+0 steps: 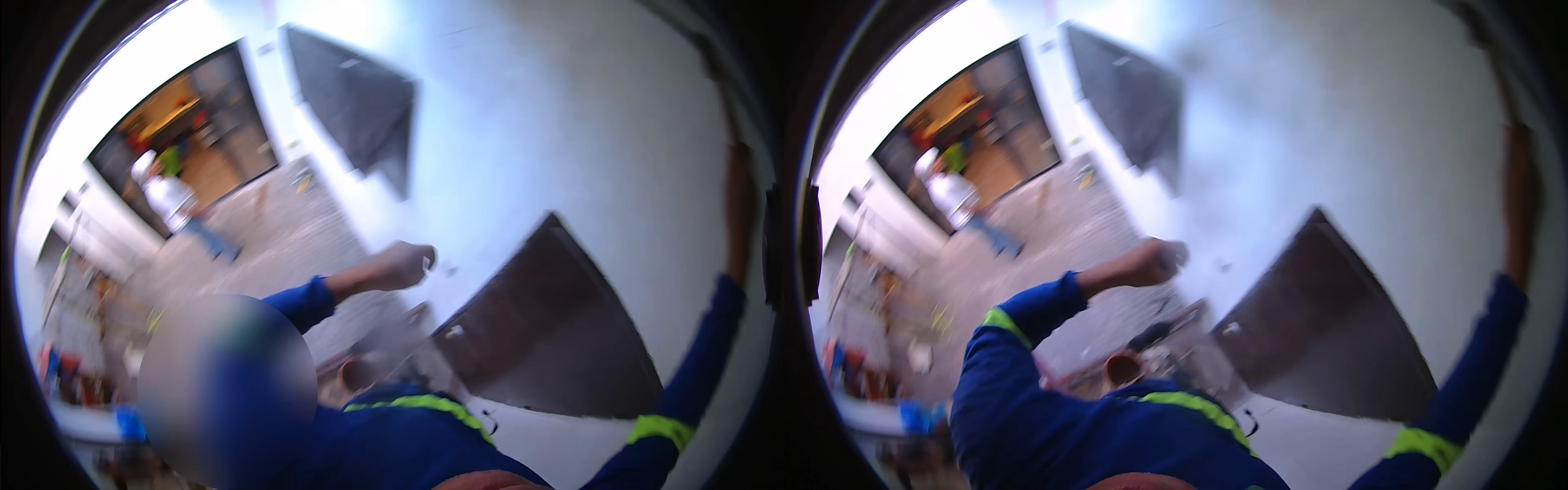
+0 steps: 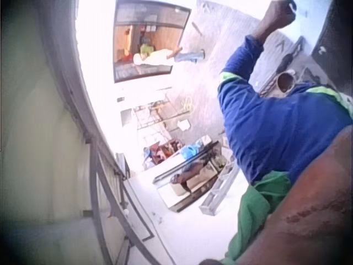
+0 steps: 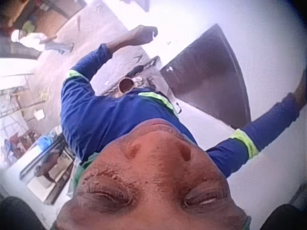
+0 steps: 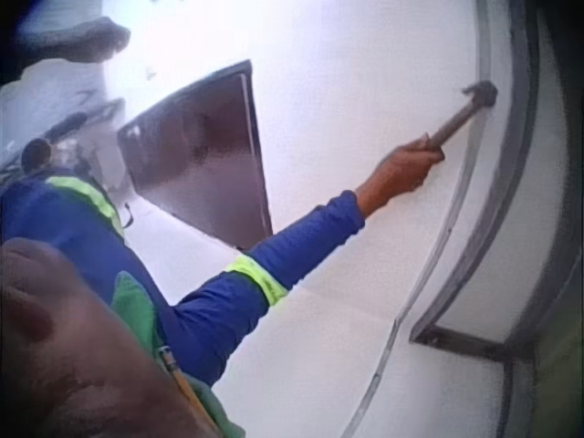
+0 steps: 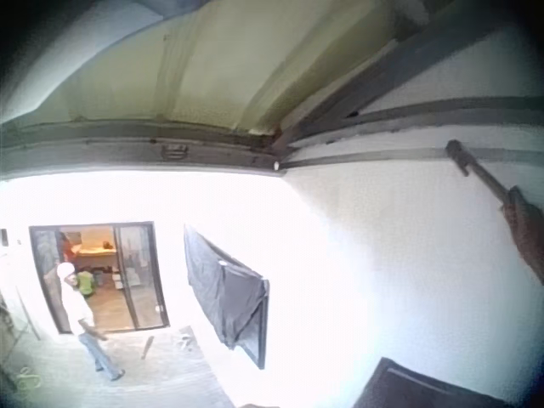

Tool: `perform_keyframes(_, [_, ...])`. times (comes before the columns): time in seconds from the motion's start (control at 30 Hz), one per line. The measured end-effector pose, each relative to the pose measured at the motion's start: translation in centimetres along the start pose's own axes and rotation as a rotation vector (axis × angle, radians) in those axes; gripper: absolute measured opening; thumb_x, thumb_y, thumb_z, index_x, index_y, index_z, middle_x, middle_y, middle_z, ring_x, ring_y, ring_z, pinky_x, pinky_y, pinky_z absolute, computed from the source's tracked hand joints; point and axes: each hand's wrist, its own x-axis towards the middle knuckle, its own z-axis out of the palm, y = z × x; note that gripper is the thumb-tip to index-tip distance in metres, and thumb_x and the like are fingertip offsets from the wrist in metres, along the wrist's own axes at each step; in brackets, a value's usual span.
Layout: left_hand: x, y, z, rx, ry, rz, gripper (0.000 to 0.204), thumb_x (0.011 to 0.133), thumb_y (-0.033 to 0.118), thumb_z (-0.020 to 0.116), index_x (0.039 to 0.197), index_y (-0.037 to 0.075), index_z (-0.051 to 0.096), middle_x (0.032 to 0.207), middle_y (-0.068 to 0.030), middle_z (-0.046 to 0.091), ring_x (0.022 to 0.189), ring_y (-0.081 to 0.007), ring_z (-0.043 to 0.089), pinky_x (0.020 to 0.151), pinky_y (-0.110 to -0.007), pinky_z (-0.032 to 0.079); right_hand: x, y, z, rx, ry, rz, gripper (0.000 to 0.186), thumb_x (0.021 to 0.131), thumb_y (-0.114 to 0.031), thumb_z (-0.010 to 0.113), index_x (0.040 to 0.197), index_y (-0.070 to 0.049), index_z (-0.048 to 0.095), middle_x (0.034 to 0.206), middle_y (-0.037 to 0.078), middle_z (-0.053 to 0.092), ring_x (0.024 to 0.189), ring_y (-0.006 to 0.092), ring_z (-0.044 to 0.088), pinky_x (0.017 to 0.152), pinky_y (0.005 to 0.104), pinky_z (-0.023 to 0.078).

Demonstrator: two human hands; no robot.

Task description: The person hammers a metal trim strip along the top edge of a wall, securing it with nails. They repeatedly position the strip and strike nails with a hammer, working along the ceiling line.

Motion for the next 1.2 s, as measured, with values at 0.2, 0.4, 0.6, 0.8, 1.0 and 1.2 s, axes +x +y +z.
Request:
perform_keyframes(0.2, [14.2,14.4,-11.4,0.066,0.361,0.544,0.015,0.089,-0.005,0.069,0.101,0.002,0.064,0.078,-0.0042,0.068,0.077,-0.009,0.069,0.066,-0.026,0.056,-0.2,-0.5,-4.4,0.147,-0.046,0.156,0.038,0.107,-0.041,0.048,0.123,-0.007,0.049,0.09,0.024,0.071,0.083,0.0465,0.069,0.067,0.0548,0.057])
perform_keyframes(0.4, [25.7,25.8,-21.0,0.232,0.76,1.118,0.013,0.092,-0.002,0.069,0.103,0.005,0.071,0.094,-0.0073,0.074,0.08,-0.014,0.072,0.07,-0.029,0.059,0.7,-2.5,-9.8,0.2,-0.193,0.248,0.034,0.109,-0.037,0.047,0.118,-0.004,0.048,0.086,0.026,0.069,0.083,0.0493,0.068,0.066,0.0539,0.057])
perform_keyframes(0.6, [34.9,29.1,-23.4,0.204,0.864,1.099,0.012,0.094,0.012,0.07,0.103,0.006,0.076,0.095,-0.0094,0.075,0.079,-0.023,0.073,0.073,-0.034,0.06,0.9,-2.4,-9.7,0.203,-0.283,0.33,0.036,0.109,-0.039,0.045,0.118,-0.004,0.048,0.082,0.025,0.068,0.08,0.0467,0.069,0.065,0.0517,0.057])
perform_keyframes(0.8, [38.8,31.2,-22.5,0.36,1.09,1.26,0.013,0.094,0.013,0.069,0.104,0.01,0.077,0.098,-0.009,0.076,0.079,-0.0281,0.073,0.074,-0.035,0.061,0.7,-2.8,-10.1,0.238,-0.258,0.332,0.038,0.11,-0.041,0.043,0.118,-0.005,0.048,0.079,0.023,0.068,0.077,0.0462,0.069,0.064,0.0504,0.056])
perform_keyframes(1.0, [39.7,30.6,-21.3,0.601,1.129,1.134,0.011,0.094,0.017,0.068,0.1,0.014,0.076,0.097,-0.0038,0.077,0.085,-0.0252,0.074,0.076,-0.033,0.062,0.7,-2.8,-10.0,0.221,-0.255,0.359,0.037,0.11,-0.04,0.045,0.116,-0.004,0.05,0.079,0.022,0.067,0.078,0.0452,0.069,0.063,0.0494,0.055])
perform_keyframes(1.2, [40.5,30.1,-21.2,0.505,1.262,1.319,0.008,0.092,0.02,0.069,0.096,0.017,0.076,0.086,-0.0053,0.076,0.076,-0.0267,0.074,0.068,-0.036,0.061,0.1,-3.3,-9.9,0.292,-0.087,0.402,0.034,0.108,-0.04,0.048,0.116,-0.007,0.051,0.086,0.024,0.071,0.082,0.047,0.069,0.065,0.0552,0.056])
